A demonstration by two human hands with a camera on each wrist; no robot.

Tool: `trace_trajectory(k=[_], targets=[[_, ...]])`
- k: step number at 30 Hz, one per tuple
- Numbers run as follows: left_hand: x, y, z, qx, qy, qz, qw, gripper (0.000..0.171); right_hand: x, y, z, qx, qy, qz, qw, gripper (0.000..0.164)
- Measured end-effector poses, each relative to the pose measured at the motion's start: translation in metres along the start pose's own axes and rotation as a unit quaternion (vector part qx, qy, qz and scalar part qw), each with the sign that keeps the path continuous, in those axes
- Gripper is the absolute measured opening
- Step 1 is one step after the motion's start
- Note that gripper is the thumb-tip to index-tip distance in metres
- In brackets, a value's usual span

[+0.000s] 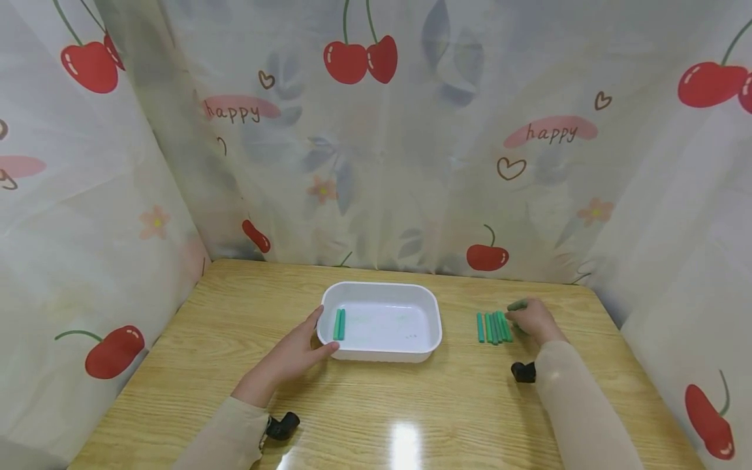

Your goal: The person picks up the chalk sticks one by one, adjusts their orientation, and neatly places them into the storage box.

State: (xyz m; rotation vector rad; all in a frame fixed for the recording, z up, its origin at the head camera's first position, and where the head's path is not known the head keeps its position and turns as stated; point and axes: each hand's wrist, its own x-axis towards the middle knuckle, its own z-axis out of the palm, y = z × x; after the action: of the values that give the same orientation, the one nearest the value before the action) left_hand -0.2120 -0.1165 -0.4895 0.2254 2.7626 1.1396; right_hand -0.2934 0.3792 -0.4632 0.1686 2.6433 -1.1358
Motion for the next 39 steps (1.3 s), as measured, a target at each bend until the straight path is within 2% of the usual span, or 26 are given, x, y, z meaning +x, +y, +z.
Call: trace_trajectory(k=[4, 12, 19, 29, 39], targets=[[0.0, -0.001, 0.0, 0.0, 0.0, 0.004, 1.0, 0.096, 0.003, 0.002, 0.001, -0.006, -0.005, 0.013, 1.0, 0.048], [0.001, -0.001, 0.0, -0.001, 0.0, 0.0, 1.0, 0.095, 0.009, 0.007, 0.007, -0.007, -0.001, 0.01, 1.0, 0.045], [0.0, 0.001, -0.001, -0.006, 0.0, 0.001, 1.0, 0.095, 0.012, 0.006, 0.008, -0.052, -0.012, 0.009, 0.999, 0.047], [-0.001, 0.0, -0.001, -0.007, 0.002, 0.008, 0.9999, 0.094, 0.015, 0.003, 0.009, -0.103, 0.004, -0.022, 0.994, 0.042], [-0.002, 0.002, -0.004, -0.01, -0.001, 0.008, 0.9999, 0.094, 0.014, 0.005, 0.006, -0.134, 0.003, 0.0, 0.991, 0.04]])
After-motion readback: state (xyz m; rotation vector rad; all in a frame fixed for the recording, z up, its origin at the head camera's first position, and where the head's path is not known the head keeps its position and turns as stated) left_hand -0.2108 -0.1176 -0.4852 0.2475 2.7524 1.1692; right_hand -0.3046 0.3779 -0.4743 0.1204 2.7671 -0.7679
